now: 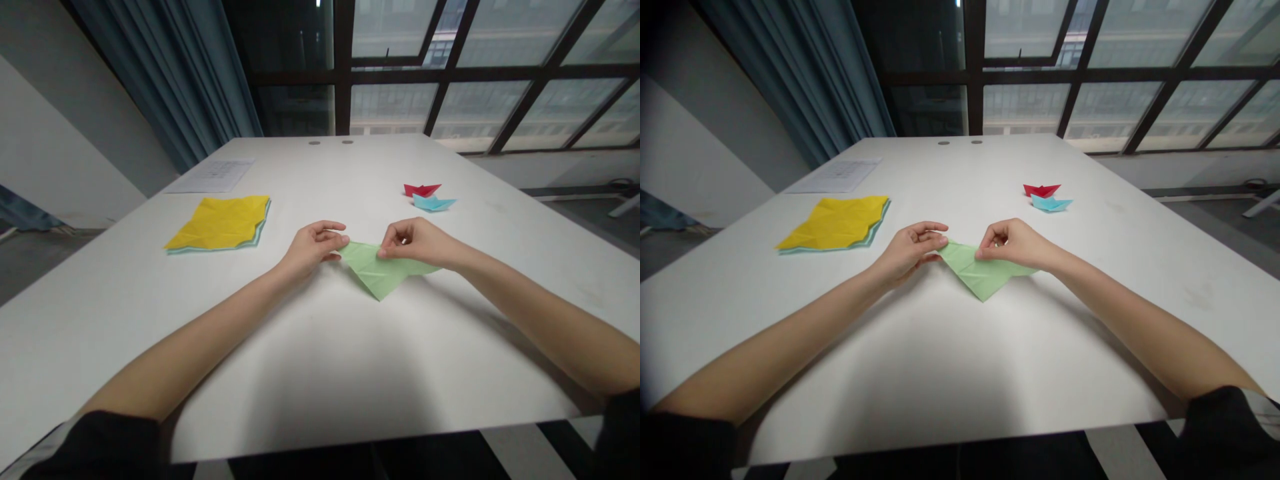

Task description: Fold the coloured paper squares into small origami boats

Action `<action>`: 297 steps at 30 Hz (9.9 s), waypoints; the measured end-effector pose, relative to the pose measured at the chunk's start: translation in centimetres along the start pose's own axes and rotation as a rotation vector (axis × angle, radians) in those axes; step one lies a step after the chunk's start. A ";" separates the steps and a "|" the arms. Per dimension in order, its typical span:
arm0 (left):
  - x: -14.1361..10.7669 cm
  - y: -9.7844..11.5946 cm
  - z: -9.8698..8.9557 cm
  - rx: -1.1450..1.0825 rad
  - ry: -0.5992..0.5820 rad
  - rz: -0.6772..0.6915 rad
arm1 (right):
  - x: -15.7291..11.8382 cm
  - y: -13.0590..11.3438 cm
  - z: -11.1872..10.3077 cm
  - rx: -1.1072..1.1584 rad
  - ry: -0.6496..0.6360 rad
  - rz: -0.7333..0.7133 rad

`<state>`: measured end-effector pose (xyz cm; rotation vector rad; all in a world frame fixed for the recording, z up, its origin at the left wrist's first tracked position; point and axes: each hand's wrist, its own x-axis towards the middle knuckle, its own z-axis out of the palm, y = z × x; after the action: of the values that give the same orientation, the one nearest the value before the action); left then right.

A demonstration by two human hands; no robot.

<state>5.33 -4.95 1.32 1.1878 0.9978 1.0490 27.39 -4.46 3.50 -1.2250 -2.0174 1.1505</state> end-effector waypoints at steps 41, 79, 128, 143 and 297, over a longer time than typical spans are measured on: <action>-4.4 2.9 1.7 1.223 -0.494 1.036 | 0.7 2.2 -0.6 0.168 -0.164 0.223; 1.4 -1.8 -1.7 0.049 0.028 -0.048 | 2.1 4.5 -1.0 0.539 0.402 0.133; -0.7 0.3 1.0 0.416 -0.031 0.365 | 0.8 1.3 3.2 0.604 0.158 0.080; 0.4 -1.3 -0.1 0.385 0.158 0.244 | 1.2 3.1 2.7 0.605 0.112 0.142; 0.9 -2.2 0.9 0.022 0.198 0.179 | 1.4 4.7 4.0 0.542 0.309 0.078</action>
<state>6.61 -4.48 -0.80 1.2255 1.0721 1.3208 25.87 -3.67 -2.58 -1.1176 -1.3231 1.3349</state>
